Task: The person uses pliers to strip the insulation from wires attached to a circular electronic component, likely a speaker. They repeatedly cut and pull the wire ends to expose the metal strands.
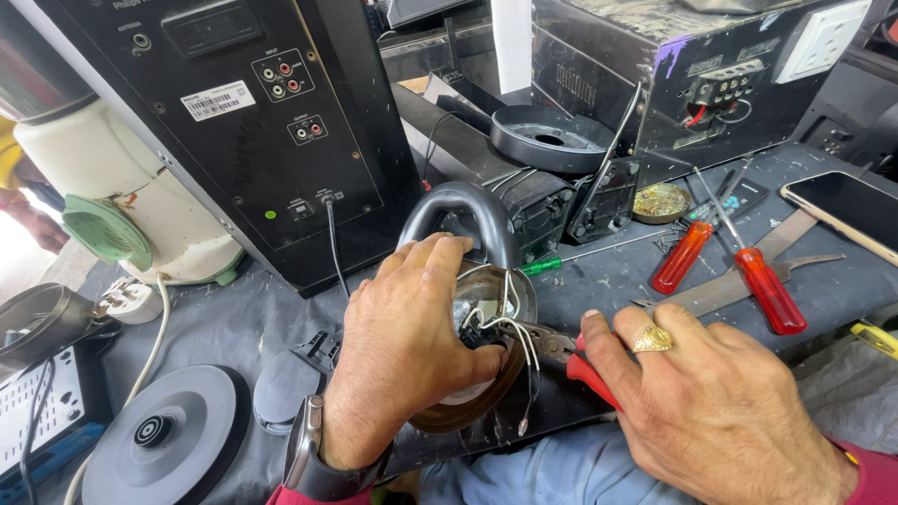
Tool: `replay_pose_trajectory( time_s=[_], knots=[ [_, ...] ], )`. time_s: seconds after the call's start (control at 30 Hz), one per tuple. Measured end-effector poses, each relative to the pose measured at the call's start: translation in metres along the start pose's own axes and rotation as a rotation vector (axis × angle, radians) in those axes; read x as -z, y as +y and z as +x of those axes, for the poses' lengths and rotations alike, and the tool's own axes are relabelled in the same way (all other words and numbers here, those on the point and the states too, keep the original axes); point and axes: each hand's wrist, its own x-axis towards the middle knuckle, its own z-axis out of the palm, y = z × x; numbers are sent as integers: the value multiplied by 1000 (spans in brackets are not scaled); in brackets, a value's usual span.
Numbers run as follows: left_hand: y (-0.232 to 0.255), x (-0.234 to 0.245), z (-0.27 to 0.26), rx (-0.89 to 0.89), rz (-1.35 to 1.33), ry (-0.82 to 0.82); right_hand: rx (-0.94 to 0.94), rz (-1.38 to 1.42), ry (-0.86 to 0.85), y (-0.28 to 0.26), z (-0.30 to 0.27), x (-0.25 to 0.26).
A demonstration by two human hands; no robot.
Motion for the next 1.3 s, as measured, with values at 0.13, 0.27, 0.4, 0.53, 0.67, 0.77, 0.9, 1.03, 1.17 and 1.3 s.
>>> replay_pose_trajectory(
  time_s=[0.13,0.27,0.4,0.53,0.67,0.77,0.9,1.03,1.17,1.3],
  knots=[
    [0,-1,0,2,-4,6,-9,-13,-22,2,1,1],
    [-2,-2,-2,-56,-6,66,40,-96,-76,1,1,-1],
    [-3,-3,-2,-43,10,47,-8,-110,-275,-4,3,-2],
    [-3,-3,-2,-38,-2,45,-29,-105,-376,-5,8,4],
    [-3,-2,-3,-37,-3,58,-60,-148,-538,-4,15,12],
    [-4,-3,-4,-71,-3,94,-85,-153,-612,-7,16,17],
    [-5,-4,-5,-63,-7,82,-78,-91,-305,-9,10,14],
    [-4,-3,-4,-39,-1,49,-105,-76,-417,-7,3,7],
    [-3,-2,-3,-44,-9,56,-91,-100,-323,-7,1,4],
    [-3,-3,-3,-44,-7,56,-70,-127,-324,-9,4,6]
  ],
)
